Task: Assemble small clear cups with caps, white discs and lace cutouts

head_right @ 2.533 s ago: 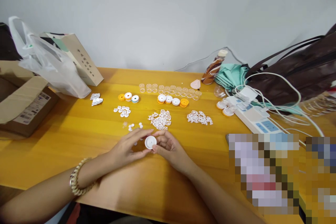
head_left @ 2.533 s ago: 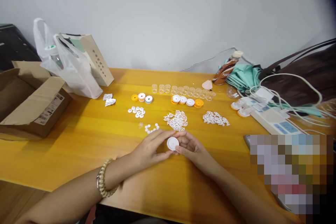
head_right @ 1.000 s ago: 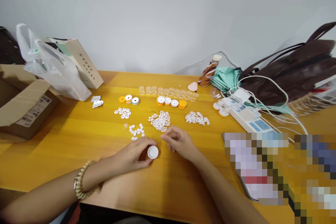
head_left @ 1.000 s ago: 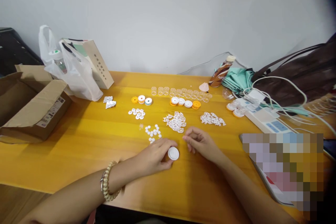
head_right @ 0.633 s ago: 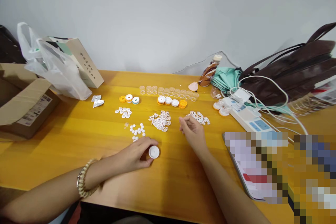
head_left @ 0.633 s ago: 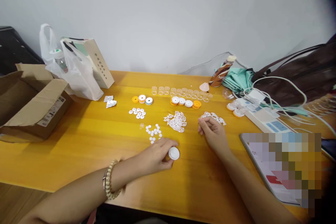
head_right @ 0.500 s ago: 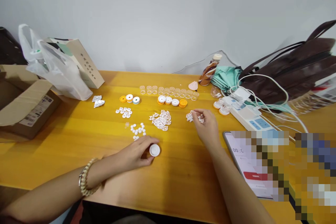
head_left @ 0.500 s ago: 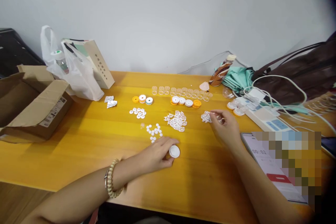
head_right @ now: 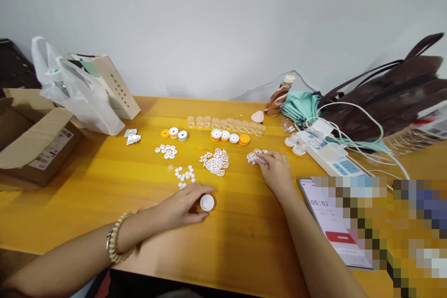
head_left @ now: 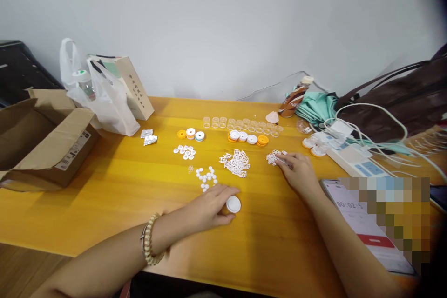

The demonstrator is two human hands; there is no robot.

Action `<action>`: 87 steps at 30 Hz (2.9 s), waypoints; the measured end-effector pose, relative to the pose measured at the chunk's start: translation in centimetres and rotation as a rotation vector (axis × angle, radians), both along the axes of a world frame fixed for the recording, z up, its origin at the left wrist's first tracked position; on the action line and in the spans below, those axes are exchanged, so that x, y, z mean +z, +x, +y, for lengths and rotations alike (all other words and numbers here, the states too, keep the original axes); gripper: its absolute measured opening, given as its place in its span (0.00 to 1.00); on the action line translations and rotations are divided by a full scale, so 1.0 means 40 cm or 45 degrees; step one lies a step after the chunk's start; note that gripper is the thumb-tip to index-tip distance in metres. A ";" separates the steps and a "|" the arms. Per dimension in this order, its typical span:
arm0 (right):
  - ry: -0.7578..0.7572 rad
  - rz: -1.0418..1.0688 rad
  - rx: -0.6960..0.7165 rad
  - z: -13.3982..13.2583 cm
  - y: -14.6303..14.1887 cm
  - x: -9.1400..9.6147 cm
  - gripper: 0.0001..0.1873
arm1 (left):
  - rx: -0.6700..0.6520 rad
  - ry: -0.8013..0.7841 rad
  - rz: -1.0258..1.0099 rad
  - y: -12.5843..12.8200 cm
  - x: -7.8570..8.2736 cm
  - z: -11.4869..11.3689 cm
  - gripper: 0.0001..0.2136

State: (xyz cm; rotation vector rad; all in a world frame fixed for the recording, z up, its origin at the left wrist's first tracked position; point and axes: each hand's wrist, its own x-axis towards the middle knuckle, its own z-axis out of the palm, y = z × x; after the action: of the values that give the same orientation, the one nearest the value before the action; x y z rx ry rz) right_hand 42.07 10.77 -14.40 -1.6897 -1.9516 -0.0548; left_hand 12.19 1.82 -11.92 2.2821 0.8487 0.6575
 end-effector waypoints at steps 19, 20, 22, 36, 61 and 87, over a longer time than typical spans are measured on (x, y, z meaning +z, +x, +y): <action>-0.258 1.368 0.046 -0.071 -0.126 0.071 0.12 | 0.313 0.165 0.012 -0.042 0.052 0.127 0.10; -0.344 1.496 0.088 -0.077 -0.144 0.065 0.12 | 0.290 0.183 0.080 -0.043 0.046 0.150 0.10; -0.507 1.689 0.192 -0.090 -0.178 0.055 0.12 | 0.264 0.230 0.177 -0.042 0.033 0.191 0.11; -0.717 1.881 0.263 -0.119 -0.221 0.070 0.13 | 0.264 0.217 0.118 -0.014 -0.001 0.243 0.05; -0.837 1.797 0.430 -0.138 -0.242 0.070 0.13 | 0.203 -0.986 -0.818 -0.010 0.064 0.161 0.14; -1.047 1.850 0.413 -0.144 -0.241 0.063 0.12 | 0.066 -0.115 -0.420 0.012 0.077 0.126 0.13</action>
State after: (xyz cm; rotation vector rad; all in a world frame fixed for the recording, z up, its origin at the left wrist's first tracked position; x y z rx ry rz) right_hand 32.42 4.99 -11.89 -1.0622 -1.0000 1.7370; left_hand 12.67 6.88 -8.85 2.0031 0.7617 0.9663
